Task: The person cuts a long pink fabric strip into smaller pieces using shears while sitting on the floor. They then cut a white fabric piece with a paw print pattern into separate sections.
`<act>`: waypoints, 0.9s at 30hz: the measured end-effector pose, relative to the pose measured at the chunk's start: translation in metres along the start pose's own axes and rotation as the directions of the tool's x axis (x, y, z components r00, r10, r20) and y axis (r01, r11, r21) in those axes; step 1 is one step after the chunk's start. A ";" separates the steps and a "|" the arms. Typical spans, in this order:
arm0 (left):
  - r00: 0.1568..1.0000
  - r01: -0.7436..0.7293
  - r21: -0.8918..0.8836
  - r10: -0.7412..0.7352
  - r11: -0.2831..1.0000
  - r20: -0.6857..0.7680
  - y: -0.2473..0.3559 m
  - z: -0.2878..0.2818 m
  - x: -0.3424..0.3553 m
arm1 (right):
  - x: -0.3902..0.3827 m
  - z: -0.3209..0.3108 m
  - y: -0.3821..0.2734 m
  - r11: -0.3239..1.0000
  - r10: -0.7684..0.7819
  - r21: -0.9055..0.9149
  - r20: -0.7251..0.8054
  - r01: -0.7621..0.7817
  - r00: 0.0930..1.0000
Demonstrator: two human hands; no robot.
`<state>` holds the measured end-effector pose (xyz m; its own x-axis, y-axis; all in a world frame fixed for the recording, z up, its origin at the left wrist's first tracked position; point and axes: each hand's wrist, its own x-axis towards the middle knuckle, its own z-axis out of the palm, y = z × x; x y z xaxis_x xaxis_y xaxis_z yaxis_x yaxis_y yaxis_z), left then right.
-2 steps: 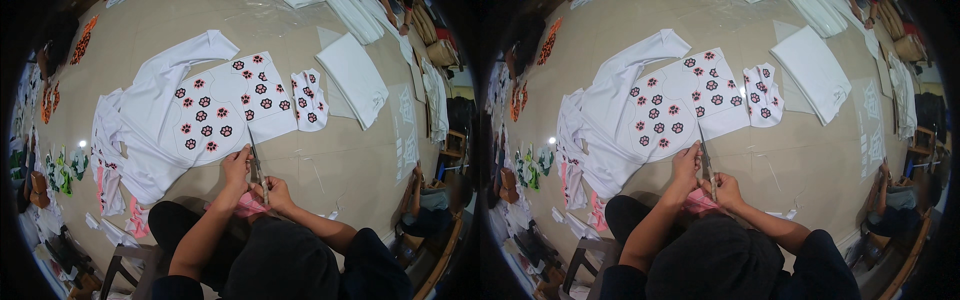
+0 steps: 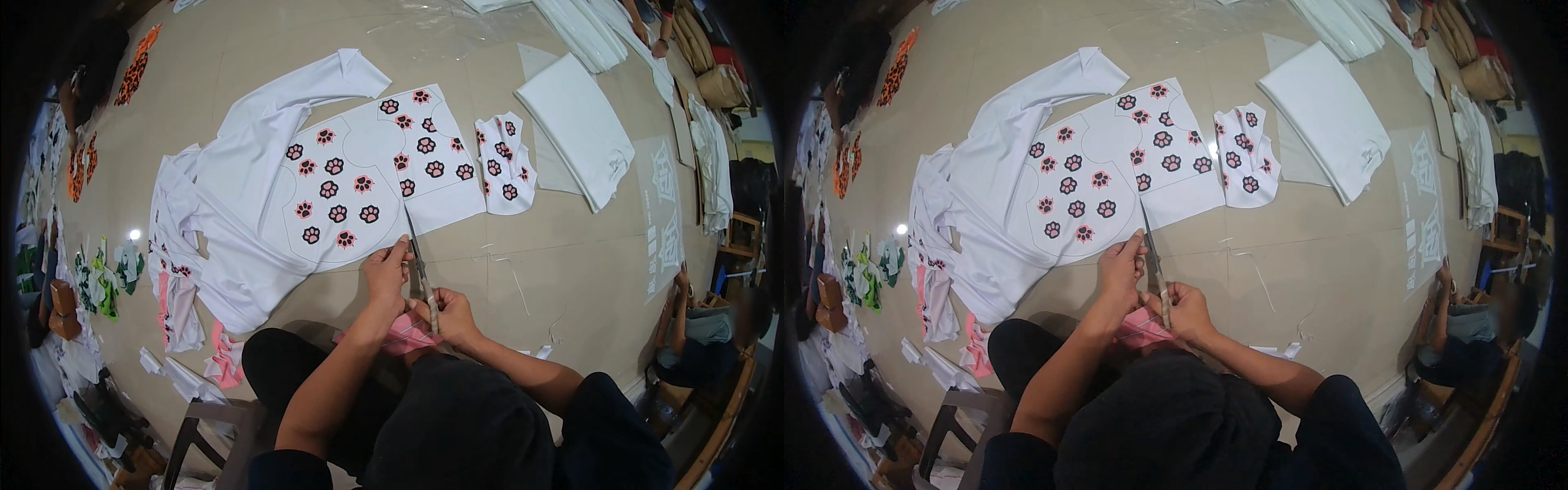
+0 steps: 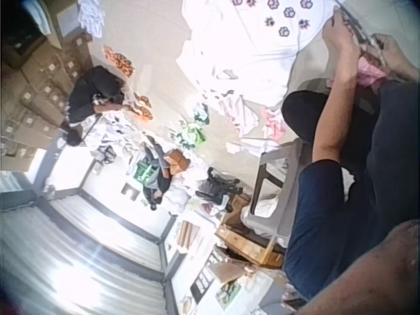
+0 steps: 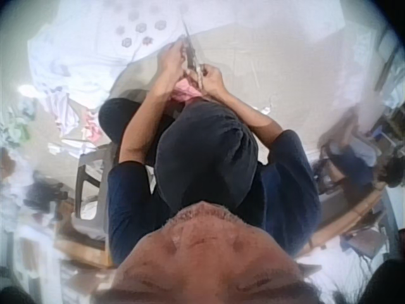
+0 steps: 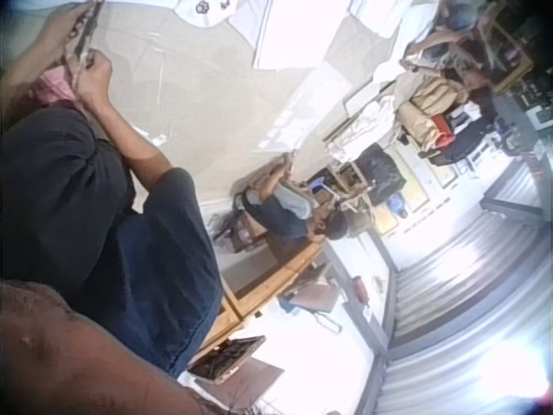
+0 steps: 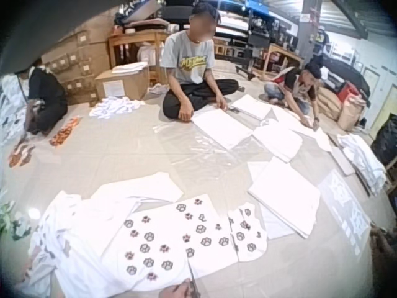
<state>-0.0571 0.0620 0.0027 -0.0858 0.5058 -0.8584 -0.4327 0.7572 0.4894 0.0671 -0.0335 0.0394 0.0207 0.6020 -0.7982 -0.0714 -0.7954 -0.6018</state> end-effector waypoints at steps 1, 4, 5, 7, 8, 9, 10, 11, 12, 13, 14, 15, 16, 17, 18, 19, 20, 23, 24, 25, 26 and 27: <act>1.000 -0.003 0.005 0.003 1.000 0.001 0.000 0.000 0.000 | 0.000 0.000 -0.001 1.000 0.004 -0.011 0.001 -0.004 1.000; 1.000 -0.006 0.009 0.006 1.000 0.003 0.001 -0.001 0.000 | 0.000 -0.001 0.000 0.999 -0.005 -0.037 -0.001 0.005 1.000; 1.000 -0.006 0.009 0.006 1.000 0.005 0.000 0.000 0.000 | 0.002 -0.002 0.001 0.999 -0.022 -0.043 -0.004 0.022 1.000; 1.000 -0.002 -0.012 0.002 1.000 0.016 0.001 -0.001 0.000 | 0.004 -0.001 -0.001 0.999 -0.029 -0.034 -0.005 0.029 1.000; 1.000 0.000 -0.023 0.000 1.000 0.020 0.001 -0.001 -0.001 | 0.005 -0.001 -0.005 1.000 -0.019 -0.019 -0.002 0.019 1.000; 1.000 -0.002 -0.028 0.002 1.000 0.021 0.001 -0.001 -0.001 | 0.007 0.000 -0.010 1.000 -0.009 -0.005 0.001 0.009 1.000; 1.000 -0.004 -0.032 0.004 0.999 0.022 0.001 -0.001 -0.001 | 0.008 0.000 -0.013 1.000 -0.010 0.004 0.003 0.010 1.000; 1.000 -0.006 -0.038 0.007 0.999 0.022 0.001 -0.002 -0.001 | 0.010 0.000 -0.016 1.000 -0.010 0.012 0.005 0.010 1.000; 1.000 -0.007 -0.041 0.008 0.999 0.025 0.001 -0.002 -0.001 | 0.011 0.001 -0.018 1.000 -0.010 0.019 0.007 0.010 1.000; 1.000 -0.009 -0.045 0.010 0.999 0.027 0.000 -0.002 -0.001 | 0.013 0.002 -0.018 0.999 -0.025 0.034 0.006 0.025 1.000; 1.000 -0.010 -0.050 0.012 0.999 0.029 -0.001 -0.003 0.000 | 0.015 0.003 -0.018 0.998 -0.039 0.048 0.005 0.039 0.999; 1.000 -0.012 -0.048 0.013 0.999 0.024 -0.002 -0.003 0.001 | 0.017 0.003 -0.018 0.997 -0.054 0.061 0.005 0.054 0.999; 1.000 -0.014 -0.049 0.015 0.999 0.019 -0.001 -0.002 0.000 | 0.018 0.003 -0.019 0.997 -0.061 0.055 0.001 0.060 0.998; 1.000 -0.015 -0.050 0.016 0.999 0.013 0.000 -0.001 -0.001 | 0.019 0.002 -0.020 0.997 -0.067 0.049 -0.002 0.067 0.998; 1.000 -0.015 -0.055 0.016 0.998 0.017 0.001 0.000 -0.002 | 0.020 0.002 -0.020 0.996 -0.074 0.042 -0.005 0.074 0.997; 1.000 -0.017 -0.060 0.018 0.998 0.018 0.000 0.000 -0.002 | 0.021 0.002 -0.019 0.996 -0.082 0.039 -0.004 0.082 0.997; 1.000 -0.018 -0.066 0.019 0.998 0.019 0.000 0.000 -0.002 | 0.023 0.002 -0.017 0.995 -0.090 0.035 -0.003 0.090 0.996; 0.999 -0.024 -0.058 0.026 0.998 0.033 0.000 -0.004 -0.001 | 0.025 0.002 -0.017 0.998 -0.065 0.002 0.002 0.065 0.998; 0.999 -0.026 -0.062 0.028 0.998 0.030 0.000 -0.004 0.000 | 0.024 0.002 -0.018 0.999 -0.049 -0.012 0.004 0.049 0.999; 0.999 -0.027 -0.064 0.029 0.998 0.032 -0.001 -0.004 0.000 | 0.024 0.002 -0.019 0.999 -0.050 -0.006 0.003 0.050 0.999; 0.999 -0.027 -0.066 0.029 0.997 0.032 -0.001 -0.004 0.000 | 0.023 0.002 -0.019 0.999 -0.050 0.000 0.003 0.050 0.999; 0.999 -0.025 -0.060 0.027 0.998 0.030 0.000 -0.004 0.000 | 0.022 0.002 -0.020 0.999 -0.050 0.008 0.004 0.050 0.999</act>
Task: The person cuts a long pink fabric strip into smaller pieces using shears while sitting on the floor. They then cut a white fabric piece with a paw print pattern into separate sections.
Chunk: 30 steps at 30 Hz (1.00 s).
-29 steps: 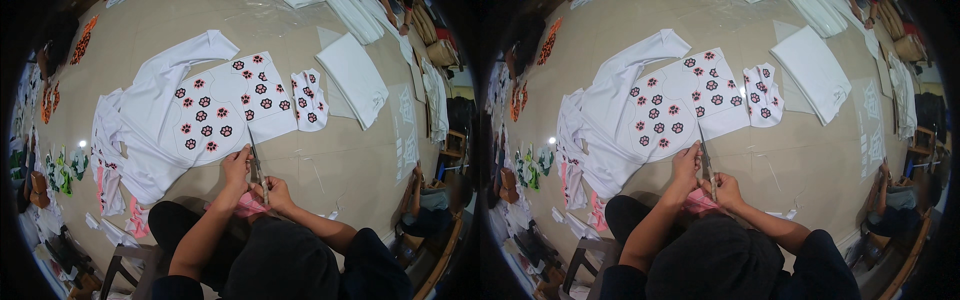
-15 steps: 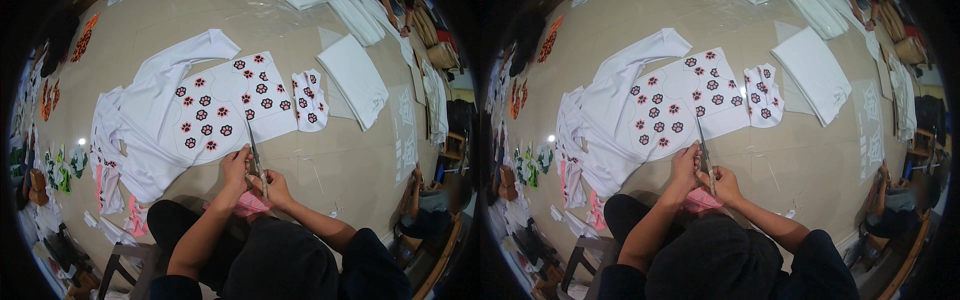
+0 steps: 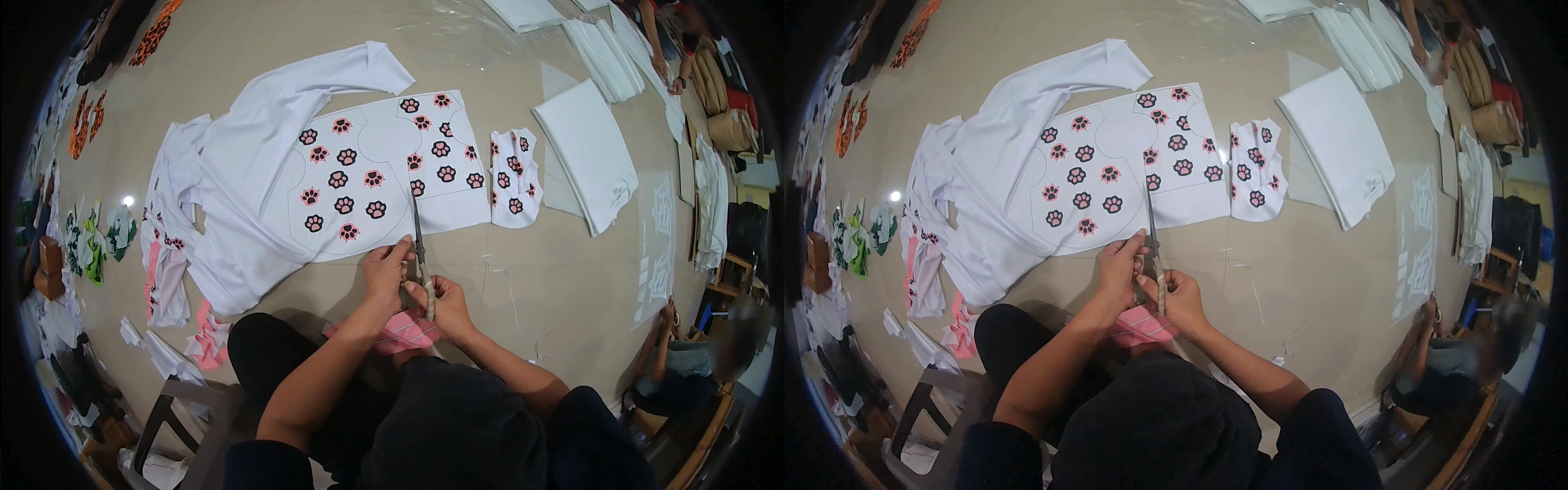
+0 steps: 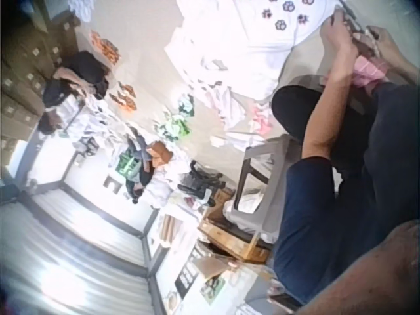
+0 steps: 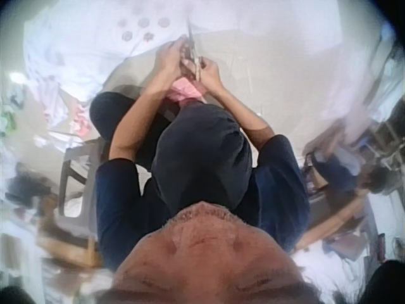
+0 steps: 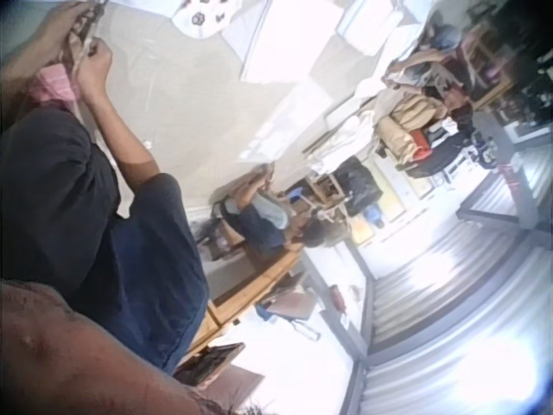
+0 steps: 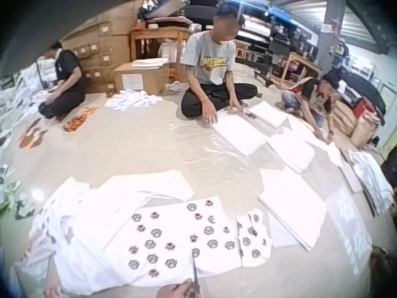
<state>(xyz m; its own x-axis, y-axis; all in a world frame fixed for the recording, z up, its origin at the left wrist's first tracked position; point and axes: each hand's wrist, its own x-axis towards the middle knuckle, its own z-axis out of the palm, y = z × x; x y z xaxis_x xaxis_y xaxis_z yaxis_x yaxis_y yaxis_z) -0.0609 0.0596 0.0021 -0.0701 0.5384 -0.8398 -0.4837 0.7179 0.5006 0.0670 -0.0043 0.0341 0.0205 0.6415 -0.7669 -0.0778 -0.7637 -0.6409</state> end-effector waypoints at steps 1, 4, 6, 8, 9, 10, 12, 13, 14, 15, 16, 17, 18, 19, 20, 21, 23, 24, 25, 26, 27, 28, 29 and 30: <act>1.000 0.003 0.006 -0.003 1.000 -0.001 0.000 0.000 0.000 | -0.001 0.000 -0.001 1.000 -0.003 0.011 0.001 0.003 1.000; 1.000 0.001 0.009 -0.001 1.000 -0.005 0.000 0.000 0.000 | -0.002 0.000 -0.004 1.000 -0.009 0.030 0.005 0.008 1.000; 1.000 -0.002 0.011 0.002 1.000 -0.008 0.000 0.000 0.000 | -0.003 0.000 -0.006 1.000 -0.008 0.021 0.011 0.008 1.000; 1.000 0.000 0.018 0.000 1.000 -0.007 0.000 0.000 0.000 | -0.003 0.000 -0.005 1.000 -0.011 0.023 0.014 0.011 1.000; 1.000 0.001 0.011 -0.001 1.000 -0.004 0.000 0.001 0.000 | -0.003 -0.001 -0.005 1.000 -0.013 0.024 0.015 0.012 1.000; 1.000 0.001 0.004 -0.001 1.000 0.001 0.000 0.001 0.000 | -0.004 -0.001 -0.004 1.000 -0.013 0.017 0.012 0.013 1.000; 1.000 0.001 -0.008 -0.001 1.000 0.008 0.001 0.001 0.000 | -0.004 -0.001 -0.004 1.000 -0.013 0.004 0.007 0.013 1.000; 1.000 0.000 -0.012 0.000 1.000 0.008 0.001 0.001 -0.001 | -0.005 -0.001 -0.005 1.000 -0.010 0.015 0.008 0.010 1.000; 1.000 -0.001 -0.017 0.001 1.000 0.008 0.001 0.001 -0.001 | -0.006 0.001 -0.006 1.000 -0.007 0.026 0.009 0.006 1.000; 1.000 -0.001 -0.016 0.001 1.000 0.005 0.001 0.000 -0.001 | -0.006 0.001 -0.006 0.999 -0.003 0.038 0.009 0.003 1.000; 1.000 0.000 -0.015 0.000 1.000 0.005 0.001 0.001 -0.001 | -0.005 0.000 -0.006 0.999 -0.004 0.032 0.012 0.004 1.000; 1.000 0.001 -0.014 -0.001 1.000 0.005 0.001 0.001 -0.001 | -0.004 -0.001 -0.005 1.000 -0.006 0.026 0.014 0.005 1.000; 1.000 -0.001 -0.013 0.001 1.000 0.005 0.001 0.001 -0.001 | -0.003 -0.002 -0.005 1.000 -0.006 0.021 0.017 0.006 1.000; 1.000 -0.003 -0.012 0.003 1.000 0.004 0.001 0.001 -0.001 | -0.003 -0.003 -0.004 1.000 -0.013 0.025 0.020 0.013 1.000; 1.000 -0.005 -0.011 0.005 1.000 0.004 0.001 0.001 -0.001 | -0.002 -0.003 -0.003 0.999 -0.020 0.028 0.023 0.019 1.000; 1.000 -0.004 -0.010 0.004 1.000 0.003 0.001 0.001 -0.001 | -0.001 -0.003 -0.003 0.999 -0.026 0.032 0.026 0.025 0.999; 1.000 -0.001 -0.011 0.001 1.000 0.000 0.001 0.001 -0.001 | 0.000 -0.004 -0.002 0.999 -0.021 0.033 0.024 0.021 0.999; 1.000 -0.001 -0.008 0.001 1.000 -0.002 0.001 0.001 -0.001 | 0.000 -0.004 -0.001 0.999 -0.019 0.033 0.023 0.018 1.000; 1.000 0.000 -0.005 0.000 1.000 -0.002 0.002 0.002 -0.001 | 0.001 -0.005 0.001 0.999 -0.023 0.028 0.023 0.022 0.999; 1.000 0.000 -0.002 0.000 1.000 -0.002 0.002 0.002 -0.001 | 0.002 -0.006 0.002 0.999 -0.026 0.022 0.023 0.026 0.999; 1.000 0.003 -0.002 -0.003 1.000 -0.005 0.002 0.003 -0.001 | 0.002 -0.007 0.004 0.999 -0.030 0.017 0.022 0.030 0.999; 1.000 0.006 -0.003 -0.006 1.000 -0.009 0.002 0.002 -0.001 | 0.002 -0.006 0.003 0.999 -0.028 0.020 0.020 0.027 0.999; 1.000 0.009 -0.003 -0.010 1.000 -0.014 0.003 0.002 -0.002 | 0.002 -0.005 0.002 0.999 -0.025 0.024 0.018 0.025 1.000; 1.000 0.008 -0.004 -0.008 1.000 -0.011 0.003 0.002 -0.002 | 0.001 -0.004 0.002 0.999 -0.023 0.027 0.017 0.022 1.000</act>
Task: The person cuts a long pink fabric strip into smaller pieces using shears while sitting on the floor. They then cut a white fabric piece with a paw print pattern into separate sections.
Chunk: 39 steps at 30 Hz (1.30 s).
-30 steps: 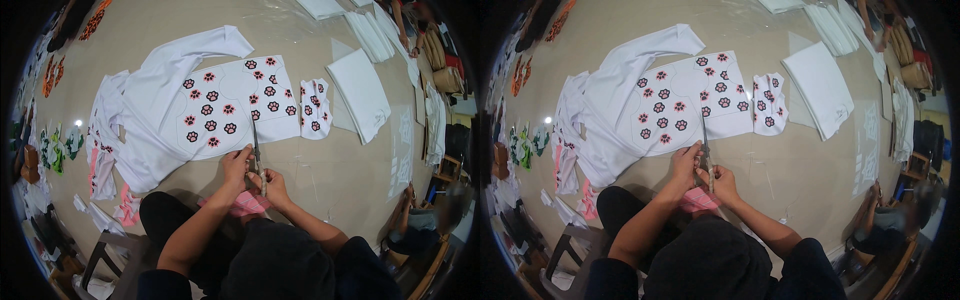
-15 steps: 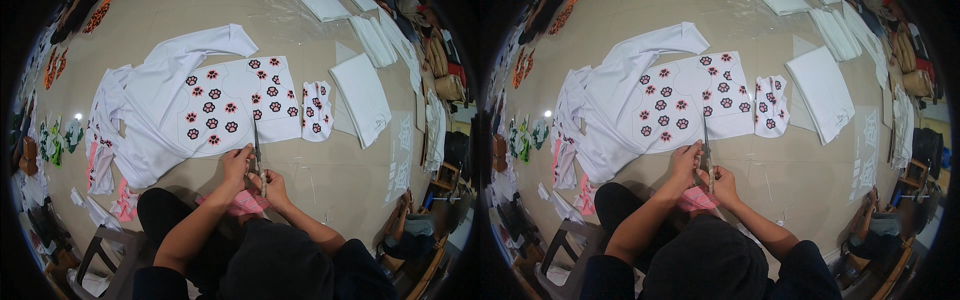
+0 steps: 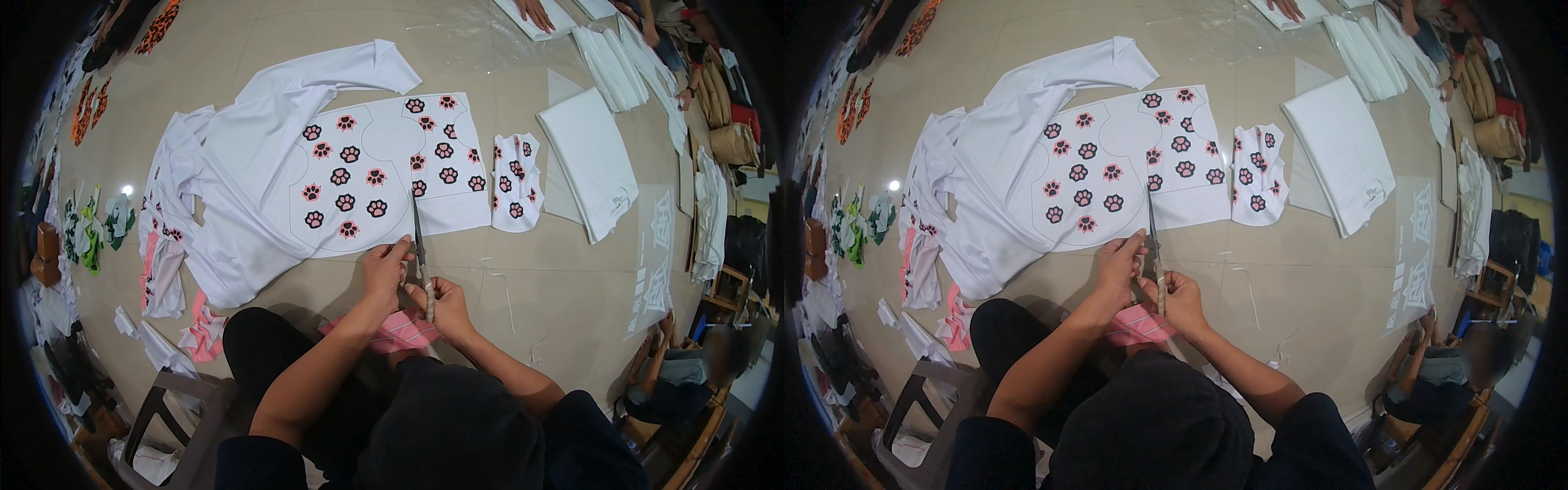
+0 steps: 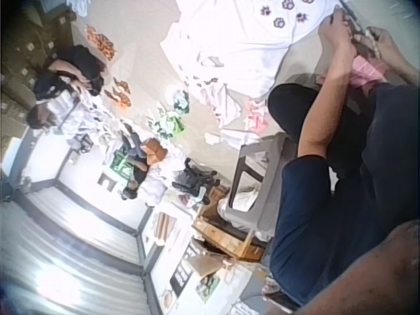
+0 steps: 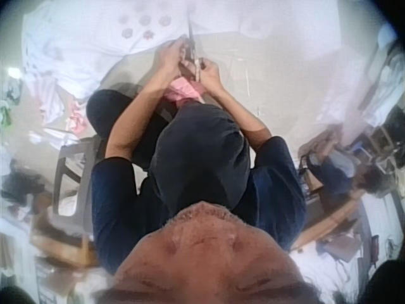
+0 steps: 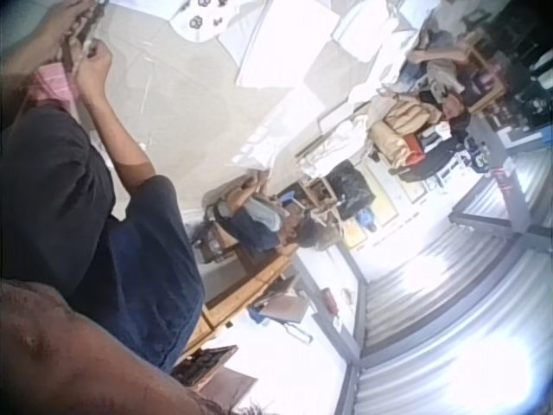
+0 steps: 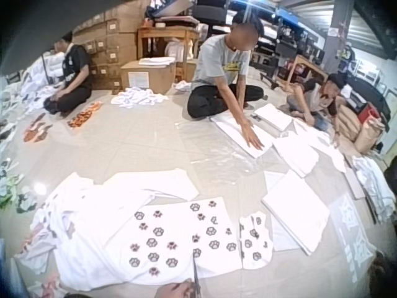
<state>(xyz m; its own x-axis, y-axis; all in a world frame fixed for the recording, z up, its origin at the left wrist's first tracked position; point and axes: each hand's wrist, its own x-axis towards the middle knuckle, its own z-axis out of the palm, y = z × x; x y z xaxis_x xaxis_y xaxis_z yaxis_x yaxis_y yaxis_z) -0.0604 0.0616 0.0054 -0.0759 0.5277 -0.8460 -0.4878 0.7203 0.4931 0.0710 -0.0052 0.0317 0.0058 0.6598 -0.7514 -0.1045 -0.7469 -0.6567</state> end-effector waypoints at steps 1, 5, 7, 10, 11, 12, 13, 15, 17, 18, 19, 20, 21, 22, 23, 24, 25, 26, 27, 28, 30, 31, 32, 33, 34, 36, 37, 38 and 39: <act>1.000 -0.002 -0.002 0.002 1.000 0.003 0.000 0.000 0.000 | 0.000 0.000 0.000 1.000 -0.002 0.005 -0.002 0.002 1.000; 1.000 0.003 0.000 -0.003 1.000 -0.004 0.000 0.000 0.001 | -0.001 -0.001 0.001 1.000 0.001 0.008 -0.009 -0.001 1.000; 1.000 0.002 0.001 -0.002 1.000 -0.003 0.000 0.000 0.001 | -0.001 0.000 0.000 1.000 0.012 0.009 -0.012 -0.012 1.000; 1.000 -0.001 -0.003 0.001 1.000 0.006 0.000 -0.002 0.000 | -0.003 0.002 -0.006 1.000 0.022 0.001 -0.010 -0.022 1.000; 1.000 -0.003 -0.005 0.003 1.000 0.011 0.000 -0.002 0.000 | -0.003 0.002 -0.007 1.000 0.016 -0.016 -0.006 -0.016 1.000; 1.000 -0.006 -0.004 0.006 1.000 0.009 -0.001 -0.002 0.000 | -0.002 0.002 -0.009 0.999 0.011 -0.033 -0.002 -0.011 1.000; 1.000 -0.008 -0.004 0.008 1.000 0.007 -0.001 -0.002 0.001 | -0.001 0.002 -0.010 1.000 0.008 -0.029 -0.002 -0.008 1.000; 1.000 -0.009 -0.006 0.009 1.000 0.007 -0.002 -0.002 0.001 | 0.000 0.004 -0.012 1.000 0.002 -0.022 -0.003 -0.002 1.000; 1.000 -0.006 -0.012 0.007 1.000 0.011 -0.002 -0.002 0.000 | 0.001 0.006 -0.014 1.000 -0.006 -0.004 -0.004 0.006 1.000; 1.000 -0.005 -0.012 0.005 1.000 0.011 -0.002 -0.003 0.000 | 0.002 0.006 -0.015 1.000 -0.010 0.005 -0.005 0.010 1.000; 1.000 -0.004 -0.013 0.004 1.000 0.011 -0.002 -0.003 0.000 | 0.002 0.006 -0.015 1.000 -0.011 0.000 -0.006 0.011 1.000; 1.000 -0.003 -0.014 0.003 1.000 0.011 -0.002 -0.003 0.000 | 0.003 0.006 -0.015 1.000 -0.012 -0.005 -0.008 0.012 1.000; 1.000 -0.006 -0.011 0.006 1.000 0.011 -0.002 -0.003 0.000 | 0.004 0.006 -0.014 1.000 -0.013 -0.010 -0.010 0.013 1.000; 1.000 -0.008 -0.009 0.008 1.000 0.011 -0.003 -0.003 0.001 | 0.005 0.006 -0.013 1.000 -0.012 -0.002 -0.012 0.012 1.000; 1.000 -0.011 -0.006 0.011 1.000 0.011 -0.003 -0.003 0.001 | 0.005 0.006 -0.012 1.000 -0.010 0.006 -0.014 0.010 1.000; 1.000 -0.010 -0.009 0.010 1.000 0.013 -0.003 -0.002 0.001 | 0.006 0.006 -0.011 1.000 -0.009 0.014 -0.016 0.009 1.000; 1.000 -0.010 -0.012 0.010 1.000 0.013 -0.003 -0.003 0.001 | 0.005 0.007 -0.012 1.000 -0.006 0.023 -0.015 0.006 1.000; 1.000 -0.010 -0.014 0.010 1.000 0.014 -0.003 -0.003 0.001 | 0.004 0.007 -0.013 0.999 -0.003 0.033 -0.013 0.003 1.000; 1.000 -0.009 -0.009 0.009 1.000 0.022 -0.003 -0.004 0.001 | 0.003 0.008 -0.014 0.999 0.000 0.043 -0.011 0.001 1.000; 1.000 -0.008 -0.004 0.008 1.000 0.030 -0.002 -0.004 0.001 | 0.003 0.007 -0.014 0.999 -0.001 0.043 -0.008 0.002 1.000; 0.999 -0.006 0.004 0.006 1.000 0.036 -0.002 -0.003 0.000 | 0.003 0.007 -0.013 0.999 -0.004 0.044 -0.001 0.004 1.000; 0.999 -0.005 0.007 0.005 1.000 0.034 -0.002 -0.003 0.000 | 0.003 0.006 -0.012 0.999 -0.003 0.035 -0.006 0.003 1.000; 1.000 -0.004 0.009 0.004 1.000 0.031 -0.001 -0.003 0.000 | 0.003 0.006 -0.011 1.000 -0.002 0.026 -0.011 0.003 1.000; 0.999 -0.005 0.009 0.005 1.000 0.032 -0.001 -0.002 0.000 | 0.003 0.006 -0.011 1.000 -0.002 0.017 -0.015 0.002 1.000; 0.999 -0.006 0.008 0.006 1.000 0.032 -0.001 -0.002 0.000 | 0.003 0.006 -0.011 1.000 -0.004 0.022 -0.013 0.004 1.000; 0.999 -0.007 0.005 0.007 1.000 0.032 -0.002 -0.003 0.001 | 0.002 0.007 -0.012 0.999 -0.008 0.031 -0.007 0.008 1.000; 0.999 -0.008 0.003 0.008 1.000 0.032 -0.002 -0.003 0.001 | 0.002 0.007 -0.012 1.000 -0.005 0.031 -0.007 0.005 1.000; 0.999 -0.008 0.000 0.008 1.000 0.033 -0.002 -0.003 0.001 | 0.002 0.007 -0.012 1.000 -0.002 0.030 -0.007 0.002 1.000; 1.000 -0.005 0.001 0.005 1.000 0.023 -0.002 -0.003 0.001 | 0.001 0.007 -0.012 1.000 0.001 0.029 -0.007 -0.001 1.000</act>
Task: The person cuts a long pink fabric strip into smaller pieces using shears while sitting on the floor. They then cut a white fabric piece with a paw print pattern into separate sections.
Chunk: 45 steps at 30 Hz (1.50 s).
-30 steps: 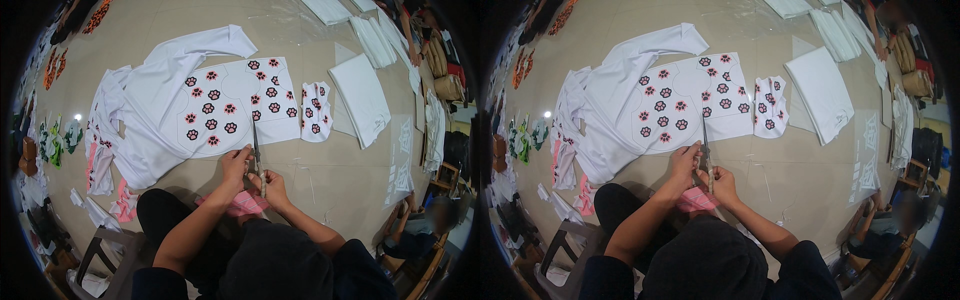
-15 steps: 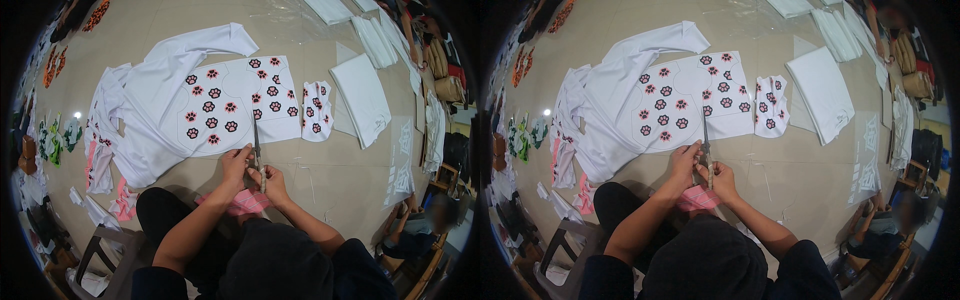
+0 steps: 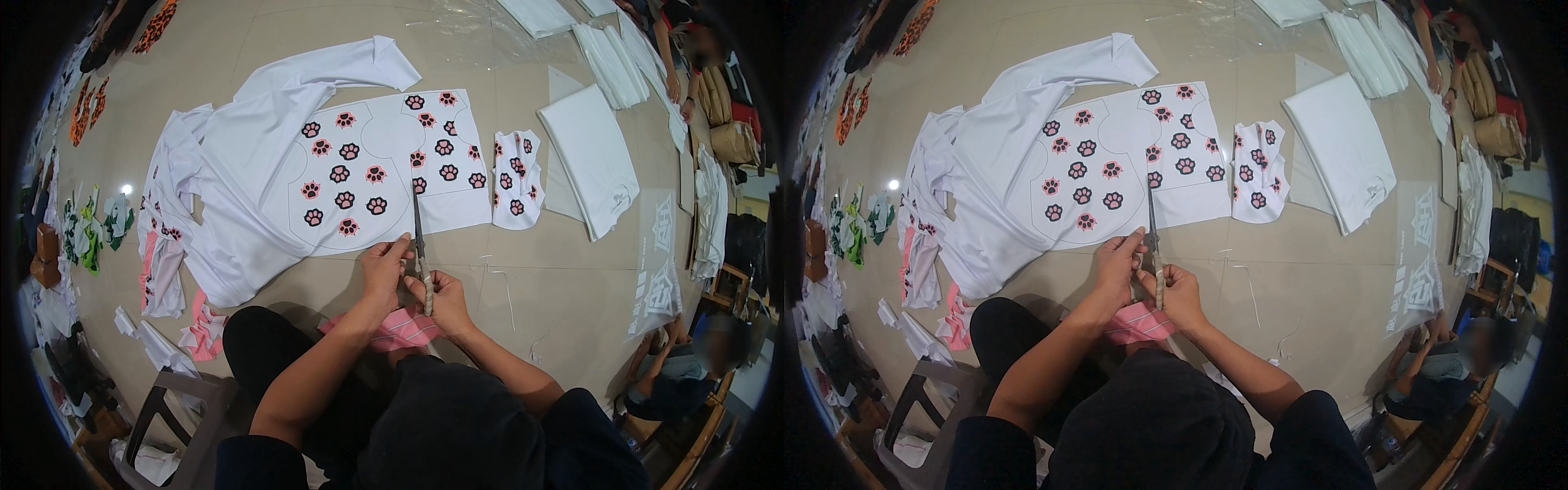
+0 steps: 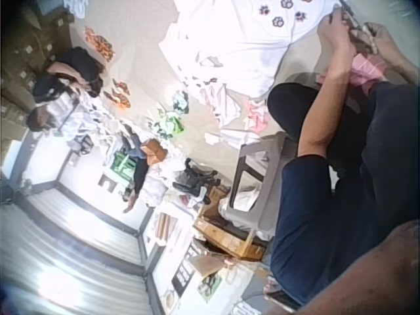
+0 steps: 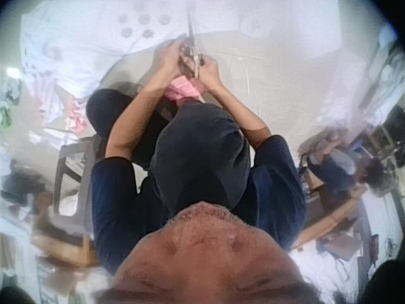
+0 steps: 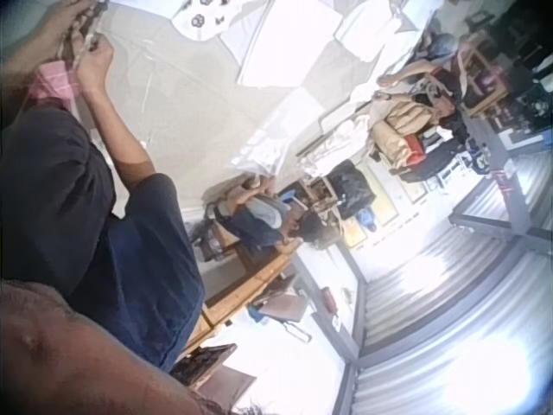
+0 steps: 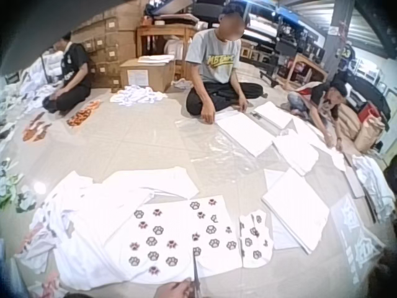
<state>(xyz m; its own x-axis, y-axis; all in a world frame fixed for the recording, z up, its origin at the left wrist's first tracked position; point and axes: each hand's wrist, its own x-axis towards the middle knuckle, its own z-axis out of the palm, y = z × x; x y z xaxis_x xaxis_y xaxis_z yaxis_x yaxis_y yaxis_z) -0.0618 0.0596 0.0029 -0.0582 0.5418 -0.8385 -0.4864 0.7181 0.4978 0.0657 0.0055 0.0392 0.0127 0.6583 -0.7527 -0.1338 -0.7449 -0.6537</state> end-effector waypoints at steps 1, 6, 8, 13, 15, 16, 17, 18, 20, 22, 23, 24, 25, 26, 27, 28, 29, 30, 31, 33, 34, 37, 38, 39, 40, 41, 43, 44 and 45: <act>1.000 0.003 0.001 -0.003 1.000 -0.009 0.000 0.000 0.000 | 0.000 0.000 0.000 1.000 -0.004 0.000 0.000 0.004 1.000; 1.000 0.003 -0.004 -0.003 1.000 -0.012 0.000 0.000 -0.001 | 0.000 0.001 -0.001 1.000 0.008 -0.013 -0.008 -0.008 1.000; 1.000 -0.006 -0.011 0.005 1.000 -0.009 -0.002 0.000 0.001 | 0.003 -0.001 0.001 0.998 -0.015 -0.054 -0.015 0.014 1.000; 1.000 0.000 0.032 0.000 0.999 0.001 -0.001 -0.002 -0.001 | 0.009 0.003 -0.013 0.999 -0.030 -0.026 -0.001 0.030 1.000; 1.000 0.003 0.041 -0.003 0.999 -0.003 0.002 -0.001 -0.002 | 0.012 0.003 -0.017 0.999 -0.042 0.000 0.007 0.042 0.999; 1.000 0.001 0.046 -0.001 0.999 -0.002 0.002 -0.001 -0.002 | 0.012 0.004 -0.020 0.999 -0.037 -0.010 0.001 0.037 0.999; 1.000 -0.002 0.051 0.002 0.999 -0.002 0.002 -0.001 -0.002 | 0.013 0.005 -0.023 0.999 -0.031 -0.020 -0.005 0.031 1.000; 1.000 0.000 0.045 0.000 0.999 -0.001 0.002 -0.002 -0.003 | 0.014 0.006 -0.025 0.999 -0.025 -0.029 -0.010 0.025 1.000; 1.000 0.004 0.032 -0.004 0.999 0.002 0.003 -0.001 -0.004 | 0.015 0.007 -0.026 1.000 -0.016 -0.012 -0.021 0.016 1.000; 1.000 0.006 0.026 -0.006 1.000 0.008 0.004 -0.001 -0.004 | 0.015 0.007 -0.025 1.000 -0.015 0.002 -0.021 0.015 1.000; 1.000 0.007 0.023 -0.007 1.000 0.010 0.003 -0.002 -0.003 | 0.015 0.006 -0.023 1.000 -0.019 0.008 -0.014 0.019 1.000; 1.000 0.008 0.024 -0.008 1.000 0.008 0.003 -0.002 -0.003 | 0.016 0.005 -0.022 1.000 -0.023 0.014 -0.008 0.023 1.000; 1.000 0.010 0.026 -0.010 1.000 0.005 0.003 -0.002 -0.003 | 0.016 0.004 -0.022 1.000 -0.023 0.009 -0.007 0.023 1.000; 1.000 0.012 0.027 -0.012 1.000 0.002 0.003 -0.002 -0.003 | 0.017 0.004 -0.021 1.000 -0.022 0.004 -0.005 0.022 1.000; 1.000 0.010 0.022 -0.010 1.000 0.004 0.003 -0.002 -0.003 | 0.017 0.004 -0.021 1.000 -0.022 -0.001 -0.004 0.022 1.000; 1.000 0.008 0.016 -0.008 1.000 0.007 0.003 -0.001 -0.003 | 0.017 0.004 -0.022 1.000 -0.026 -0.011 -0.004 0.025 1.000; 1.000 0.006 0.011 -0.007 1.000 0.010 0.004 0.000 -0.004 | 0.018 0.004 -0.023 0.999 -0.029 -0.021 -0.004 0.029 1.000; 1.000 0.008 0.008 -0.008 1.000 0.017 0.004 0.000 -0.004 | 0.018 0.004 -0.024 0.999 -0.033 -0.030 -0.003 0.033 0.999; 1.000 0.008 0.007 -0.008 1.000 0.025 0.005 -0.001 -0.004 | 0.019 0.004 -0.024 0.999 -0.036 -0.030 -0.005 0.035 0.999; 0.999 0.004 0.006 -0.004 1.000 0.033 0.004 -0.002 -0.004 | 0.022 0.003 -0.021 0.999 -0.041 -0.028 -0.007 0.041 0.999; 0.999 -0.001 0.007 0.001 1.000 0.034 0.004 -0.002 -0.004 | 0.022 0.003 -0.022 0.999 -0.038 -0.026 -0.008 0.038 0.999; 1.000 0.000 0.008 0.000 1.000 0.028 0.004 -0.002 -0.003 | 0.022 0.004 -0.022 0.999 -0.031 -0.014 -0.010 0.031 0.999; 1.000 0.003 0.009 -0.003 1.000 0.025 0.004 -0.001 -0.004 | 0.022 0.004 -0.022 1.000 -0.030 -0.005 -0.011 0.030 0.999; 1.000 0.003 0.009 -0.003 1.000 0.026 0.004 -0.001 -0.004 | 0.022 0.003 -0.022 1.000 -0.029 0.004 -0.013 0.029 1.000; 1.000 0.002 0.009 -0.003 1.000 0.025 0.004 -0.001 -0.003 | 0.022 0.004 -0.022 0.999 -0.031 0.007 -0.012 0.031 0.999; 1.000 0.002 0.008 -0.002 1.000 0.025 0.004 -0.002 -0.003 | 0.021 0.005 -0.024 0.999 -0.033 0.010 -0.011 0.034 0.999; 1.000 0.000 0.016 0.000 1.000 0.015 0.004 -0.002 -0.003 | 0.020 0.005 -0.024 0.999 -0.034 0.008 -0.010 0.034 0.999; 1.000 -0.001 0.020 0.001 1.000 0.010 0.004 -0.002 -0.003 | 0.020 0.005 -0.024 0.999 -0.032 0.004 -0.009 0.032 0.999; 1.000 0.001 0.019 -0.001 1.000 0.010 0.004 -0.002 -0.002 | 0.020 0.004 -0.023 1.000 -0.030 -0.001 -0.009 0.030 1.000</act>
<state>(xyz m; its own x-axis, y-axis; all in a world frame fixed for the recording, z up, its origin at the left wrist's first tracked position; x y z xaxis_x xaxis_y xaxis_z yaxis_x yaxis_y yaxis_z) -0.0654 0.0598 0.0063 -0.0492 0.5456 -0.8366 -0.4700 0.7264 0.5014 0.0646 0.0365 0.0396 0.0256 0.6795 -0.7332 -0.1326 -0.7247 -0.6762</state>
